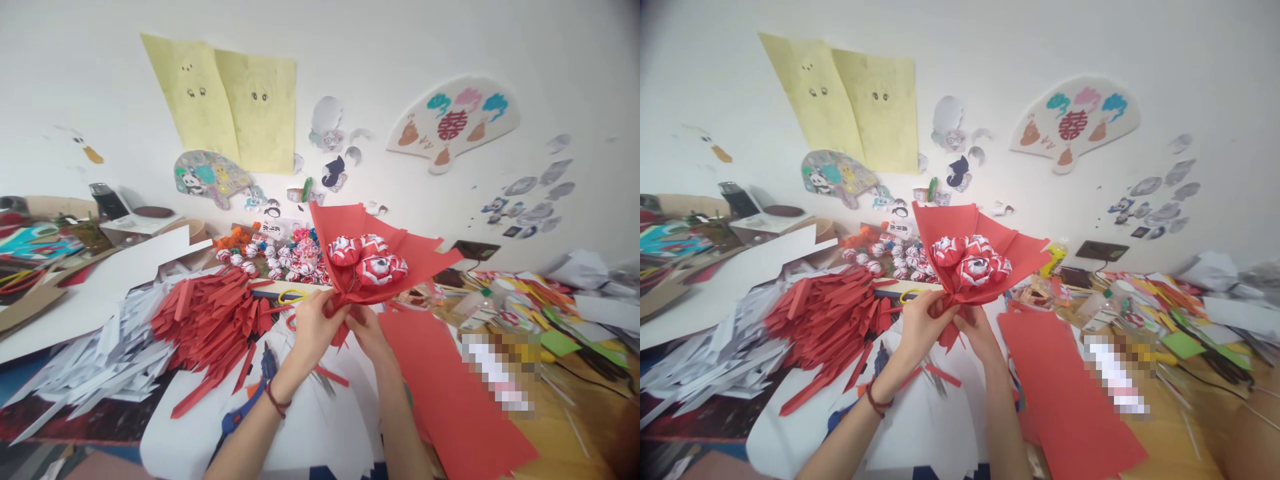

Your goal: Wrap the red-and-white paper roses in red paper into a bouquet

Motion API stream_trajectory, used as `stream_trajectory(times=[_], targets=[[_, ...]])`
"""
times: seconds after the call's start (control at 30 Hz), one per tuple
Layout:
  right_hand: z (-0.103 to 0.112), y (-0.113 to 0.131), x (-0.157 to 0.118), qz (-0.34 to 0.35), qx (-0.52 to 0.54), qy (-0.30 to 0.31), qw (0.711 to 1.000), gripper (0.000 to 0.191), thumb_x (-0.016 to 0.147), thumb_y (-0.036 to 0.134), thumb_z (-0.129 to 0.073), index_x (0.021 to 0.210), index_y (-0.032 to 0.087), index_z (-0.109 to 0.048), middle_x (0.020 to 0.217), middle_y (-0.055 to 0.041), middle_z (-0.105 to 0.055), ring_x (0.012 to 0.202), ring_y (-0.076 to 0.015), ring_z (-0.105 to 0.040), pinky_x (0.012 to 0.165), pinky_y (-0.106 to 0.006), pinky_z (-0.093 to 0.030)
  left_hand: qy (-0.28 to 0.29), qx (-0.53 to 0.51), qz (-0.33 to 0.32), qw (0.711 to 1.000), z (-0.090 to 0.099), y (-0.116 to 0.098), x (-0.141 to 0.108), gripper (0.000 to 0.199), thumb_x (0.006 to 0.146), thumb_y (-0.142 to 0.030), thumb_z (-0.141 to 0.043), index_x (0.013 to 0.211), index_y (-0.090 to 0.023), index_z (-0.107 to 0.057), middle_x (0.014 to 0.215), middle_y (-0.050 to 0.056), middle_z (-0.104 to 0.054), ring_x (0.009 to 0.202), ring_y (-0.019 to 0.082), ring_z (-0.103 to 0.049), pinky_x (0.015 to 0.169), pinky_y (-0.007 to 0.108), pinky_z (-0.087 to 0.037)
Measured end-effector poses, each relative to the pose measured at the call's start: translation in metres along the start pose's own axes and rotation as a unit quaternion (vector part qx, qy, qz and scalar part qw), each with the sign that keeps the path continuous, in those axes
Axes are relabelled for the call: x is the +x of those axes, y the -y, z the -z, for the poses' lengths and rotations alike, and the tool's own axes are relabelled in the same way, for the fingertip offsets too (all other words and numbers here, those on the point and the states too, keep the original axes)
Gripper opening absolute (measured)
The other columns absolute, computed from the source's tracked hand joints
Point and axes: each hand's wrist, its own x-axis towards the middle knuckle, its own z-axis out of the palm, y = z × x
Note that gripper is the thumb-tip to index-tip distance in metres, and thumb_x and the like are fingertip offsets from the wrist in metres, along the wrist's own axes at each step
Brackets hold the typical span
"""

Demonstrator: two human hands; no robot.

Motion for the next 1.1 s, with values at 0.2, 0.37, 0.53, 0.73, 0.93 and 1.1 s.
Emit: stream_trajectory(times=[0.2, 0.37, 0.53, 0.73, 0.93, 1.1], targets=[[-0.014, -0.011, -0.004, -0.005, -0.014, -0.071, 0.997, 0.046, 0.076, 0.057, -0.072, 0.108, 0.024, -0.067, 0.105, -0.0094, -0.073, 0.107, -0.0300, -0.066, 0.094, -0.046, -0.054, -0.049, -0.005, 0.031, 0.998, 0.004, -0.006, -0.005, 0.019, 0.077, -0.023, -0.075, 0.095, -0.020, -0.072, 0.068, -0.003, -0.059, 0.062, 0.012, -0.053, 0.061, 0.024, -0.040], [-0.020, -0.014, -0.006, 0.011, -0.007, -0.100, 0.995, 0.045, 0.077, 0.054, -0.072, 0.111, 0.026, -0.066, 0.112, -0.0081, -0.071, 0.104, -0.0273, -0.066, 0.092, -0.043, -0.053, -0.074, 0.002, 0.004, 0.997, 0.002, -0.005, -0.008, 0.017, 0.079, -0.022, -0.073, 0.095, -0.019, -0.071, 0.073, -0.001, -0.061, 0.064, 0.013, -0.054, 0.062, 0.024, -0.041], [-0.023, -0.017, -0.009, -0.005, -0.007, -0.139, 0.990, 0.038, 0.078, 0.052, -0.072, 0.101, 0.022, -0.069, 0.092, -0.0069, -0.072, 0.087, -0.0251, -0.067, 0.078, -0.038, -0.054, -0.079, 0.010, -0.017, 0.997, 0.001, -0.004, -0.009, 0.012, 0.081, -0.021, -0.068, 0.093, -0.019, -0.070, 0.075, 0.001, -0.061, 0.066, 0.014, -0.056, 0.062, 0.024, -0.042], [-0.031, -0.010, -0.013, 0.010, -0.025, -0.161, 0.987, 0.028, 0.085, 0.041, -0.068, 0.104, 0.020, -0.068, 0.094, -0.0034, -0.071, 0.086, -0.0184, -0.065, 0.078, -0.029, -0.051, -0.091, 0.009, -0.040, 0.995, -0.002, -0.002, -0.007, 0.010, 0.081, -0.018, -0.065, 0.089, -0.017, -0.070, 0.072, 0.001, -0.058, 0.065, 0.013, -0.054, 0.062, 0.024, -0.041], [-0.034, -0.005, -0.011, 0.019, -0.045, -0.127, 0.991, 0.046, 0.069, 0.026, -0.080, 0.112, 0.021, -0.064, 0.110, -0.0046, -0.070, 0.100, -0.0216, -0.065, 0.088, -0.031, -0.051, -0.071, -0.016, -0.019, 0.997, -0.002, -0.002, -0.007, 0.008, 0.082, -0.019, -0.067, 0.089, -0.018, -0.070, 0.070, -0.001, -0.054, 0.062, 0.012, -0.051, 0.060, 0.023, -0.040], [-0.033, -0.010, -0.008, 0.002, -0.121, -0.193, 0.974, 0.022, 0.067, 0.022, -0.075, 0.087, 0.016, -0.068, 0.081, -0.0027, -0.070, 0.073, -0.0178, -0.061, 0.068, -0.028, -0.048, -0.045, -0.010, -0.003, 0.999, -0.002, -0.007, -0.009, 0.006, 0.078, -0.014, -0.070, 0.081, -0.018, -0.068, 0.069, -0.002, -0.052, 0.063, 0.012, -0.050, 0.061, 0.023, -0.039]])
